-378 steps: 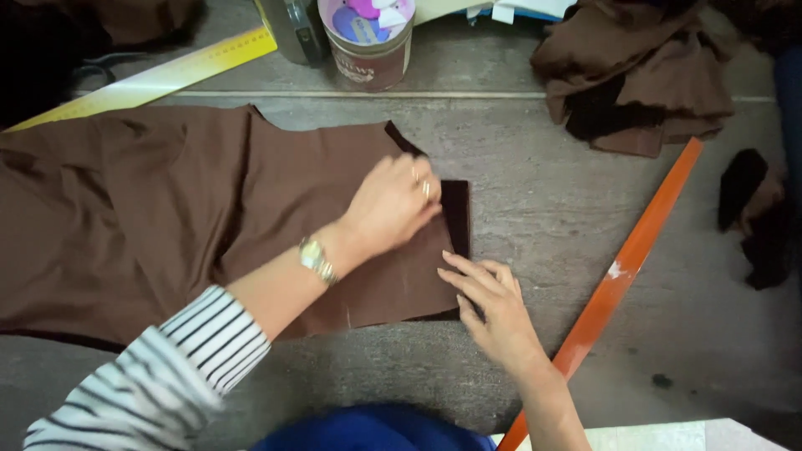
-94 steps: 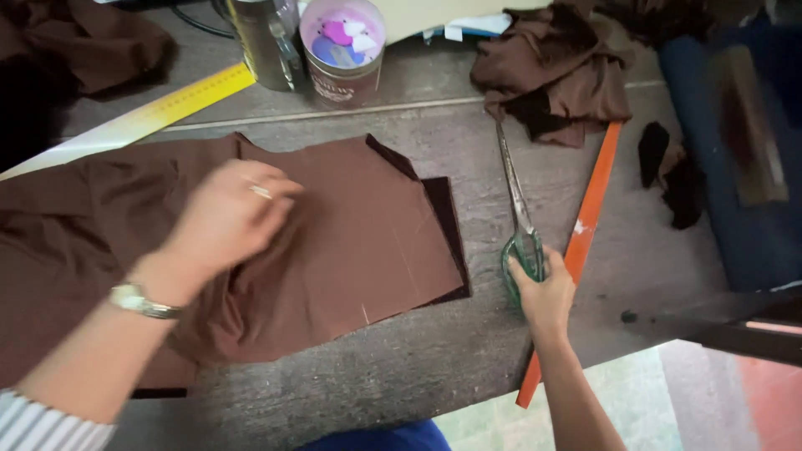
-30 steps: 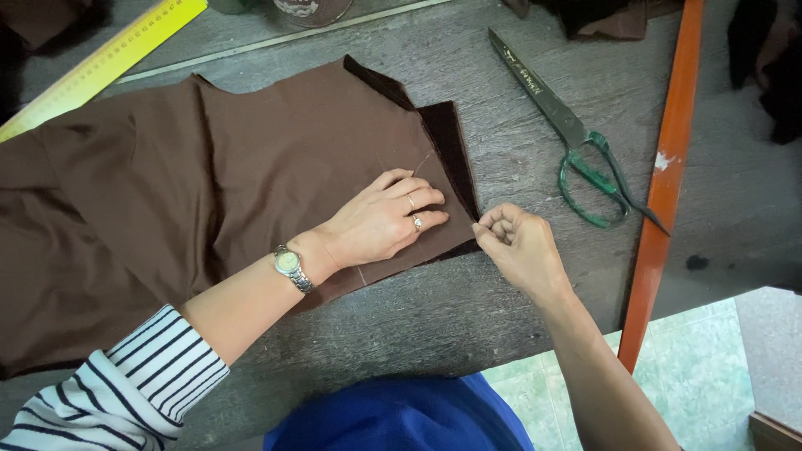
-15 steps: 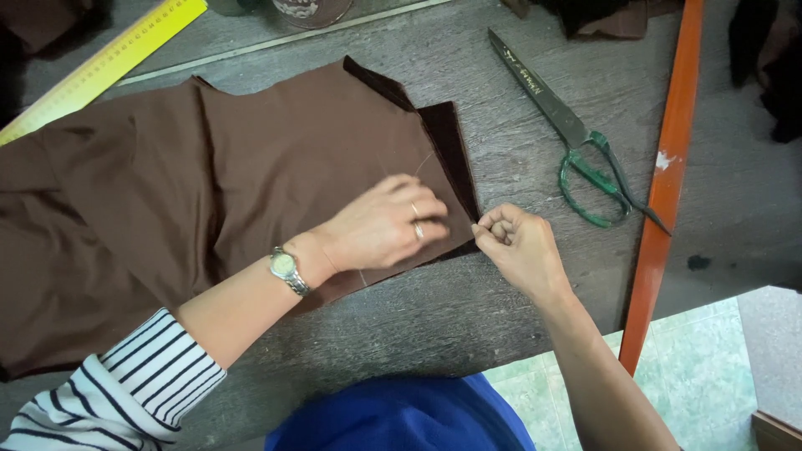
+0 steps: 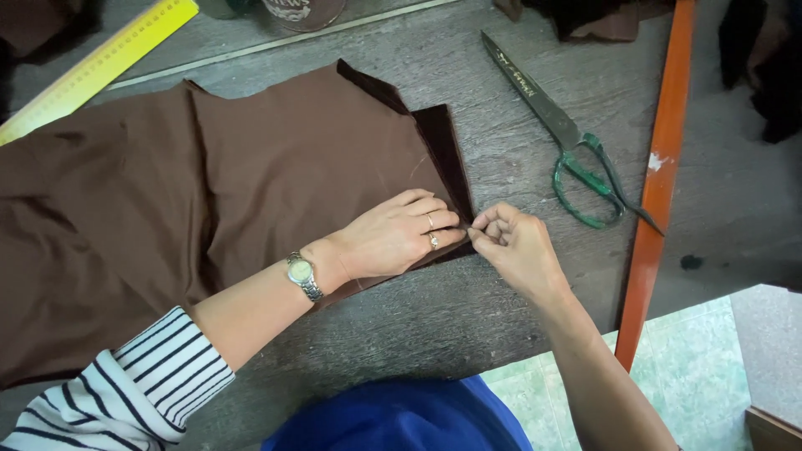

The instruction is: The person is preparing a piece of brown fabric by smoothing it out on a table, marking it with white chalk using a ruler for guidance, and then cutting along the marked lines with large tailor's shears.

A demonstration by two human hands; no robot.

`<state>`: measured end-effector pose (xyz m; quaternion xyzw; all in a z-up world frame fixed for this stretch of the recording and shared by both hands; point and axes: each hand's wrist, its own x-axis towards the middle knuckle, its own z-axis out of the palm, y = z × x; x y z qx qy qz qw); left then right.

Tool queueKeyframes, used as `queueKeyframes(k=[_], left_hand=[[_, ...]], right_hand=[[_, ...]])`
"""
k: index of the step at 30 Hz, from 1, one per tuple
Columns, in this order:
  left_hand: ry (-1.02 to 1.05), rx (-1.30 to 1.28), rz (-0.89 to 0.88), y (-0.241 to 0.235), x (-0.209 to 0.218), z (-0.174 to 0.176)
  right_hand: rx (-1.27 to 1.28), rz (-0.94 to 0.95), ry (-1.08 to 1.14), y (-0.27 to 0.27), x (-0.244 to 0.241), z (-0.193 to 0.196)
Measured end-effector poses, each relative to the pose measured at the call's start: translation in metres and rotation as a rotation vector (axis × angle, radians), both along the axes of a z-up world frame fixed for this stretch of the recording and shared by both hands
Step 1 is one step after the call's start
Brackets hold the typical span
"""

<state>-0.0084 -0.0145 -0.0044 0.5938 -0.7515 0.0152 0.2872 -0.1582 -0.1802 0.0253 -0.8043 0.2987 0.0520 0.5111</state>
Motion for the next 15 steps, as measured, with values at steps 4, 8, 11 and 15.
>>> queueKeyframes(k=[4, 8, 11, 15], left_hand=[[-0.036, -0.011, 0.017, -0.0052, -0.0014, 0.0004], [-0.059, -0.013, 0.018, -0.0067, -0.0025, -0.0054], [-0.075, -0.027, 0.018, -0.0071, -0.0024, -0.0066], [-0.079, -0.009, 0.023, -0.007, -0.0028, -0.0028]], right_hand=[[0.055, 0.018, -0.033, -0.0069, -0.0031, -0.0044], [0.089, 0.0, -0.034, -0.0083, -0.0047, -0.0021], [0.093, -0.001, -0.018, -0.0088, -0.0063, -0.0014], [0.092, -0.026, -0.04, -0.0099, -0.0086, -0.0045]])
